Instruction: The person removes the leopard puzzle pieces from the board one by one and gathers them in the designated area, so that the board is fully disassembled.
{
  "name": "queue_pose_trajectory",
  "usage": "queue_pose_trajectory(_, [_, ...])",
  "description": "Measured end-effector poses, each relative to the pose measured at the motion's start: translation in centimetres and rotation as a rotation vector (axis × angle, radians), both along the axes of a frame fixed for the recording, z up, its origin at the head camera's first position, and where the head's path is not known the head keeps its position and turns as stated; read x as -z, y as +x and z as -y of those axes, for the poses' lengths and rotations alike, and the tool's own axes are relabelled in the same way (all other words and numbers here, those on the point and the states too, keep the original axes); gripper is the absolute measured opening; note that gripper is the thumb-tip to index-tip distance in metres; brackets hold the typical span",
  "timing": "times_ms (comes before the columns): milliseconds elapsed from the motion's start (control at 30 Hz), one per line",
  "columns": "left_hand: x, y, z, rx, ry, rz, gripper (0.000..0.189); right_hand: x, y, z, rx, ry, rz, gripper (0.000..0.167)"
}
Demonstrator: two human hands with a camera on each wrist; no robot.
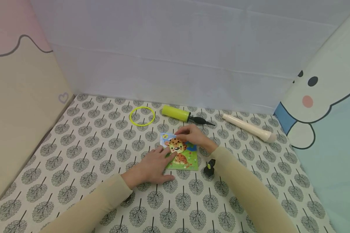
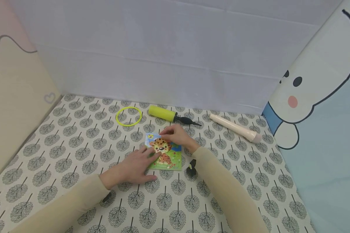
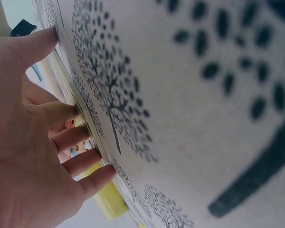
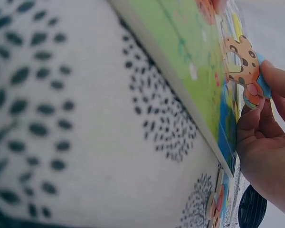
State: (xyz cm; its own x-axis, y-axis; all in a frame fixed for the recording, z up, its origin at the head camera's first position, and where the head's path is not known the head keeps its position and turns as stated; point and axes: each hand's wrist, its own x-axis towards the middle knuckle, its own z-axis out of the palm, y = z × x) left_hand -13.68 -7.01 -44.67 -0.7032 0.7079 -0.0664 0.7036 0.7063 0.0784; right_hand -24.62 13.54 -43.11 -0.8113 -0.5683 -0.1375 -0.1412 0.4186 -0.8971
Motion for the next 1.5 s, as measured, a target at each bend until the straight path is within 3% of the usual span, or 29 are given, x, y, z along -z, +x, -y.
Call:
queue_pose_trajectory(100, [0.0,0.0,0.0,0.002,-0.005,-0.003,0.089,-1.4,0.7,0.1,-0.016,-0.006,0.003,0.022])
queue_pose_trajectory(233, [0.1,-0.1,0.0,0.0,-0.011,-0.002,0.089,-2.0,0.8,0.1,0.003,-0.014,0.033,0.023])
queue_pose_trajectory(400, [0.1,0.0,-0.1,0.002,-0.008,-0.004,0.089,-0.8,0.0,-0.5,0.063,-0.045,0.085,0.025])
queue_pose_trajectory(567, [0.0,0.1,-0.1,0.004,-0.013,0.0,0.089,0.9,-0.6,-1.7,0.102,-0.078,0.021,0.028])
queue_pose_trajectory(733, [0.0,0.1,-0.1,0.002,-0.024,0.004,0.089,0.6,-0.3,-3.1,0.108,-0.04,-0.029,0.028])
queue_pose_trajectory(833, [-0.1,0.1,-0.1,0.002,-0.026,0.003,0.089,-0.5,0.3,-3.9,0.13,-0.014,0.004,0.029])
queue_pose_trajectory(967, [0.0,0.0,-0.1,0.005,-0.025,0.002,0.09,-0.2,0.3,-5.5,0.177,-0.004,0.055,0.027])
queue_pose_trajectory(1033, [0.1,0.0,-0.1,0.005,-0.023,0.004,0.09,0.7,-0.1,-6.6,0.191,-0.002,0.051,0.026])
queue_pose_trajectory(1300, [0.0,0.2,0.0,0.002,-0.01,0.014,0.089,0.5,0.0,-10.1,0.174,0.04,0.064,0.029])
queue_pose_trajectory(1500, [0.0,0.1,0.0,-0.003,-0.009,0.017,0.089,0.7,-0.6,-12.8,0.232,0.063,0.136,0.034])
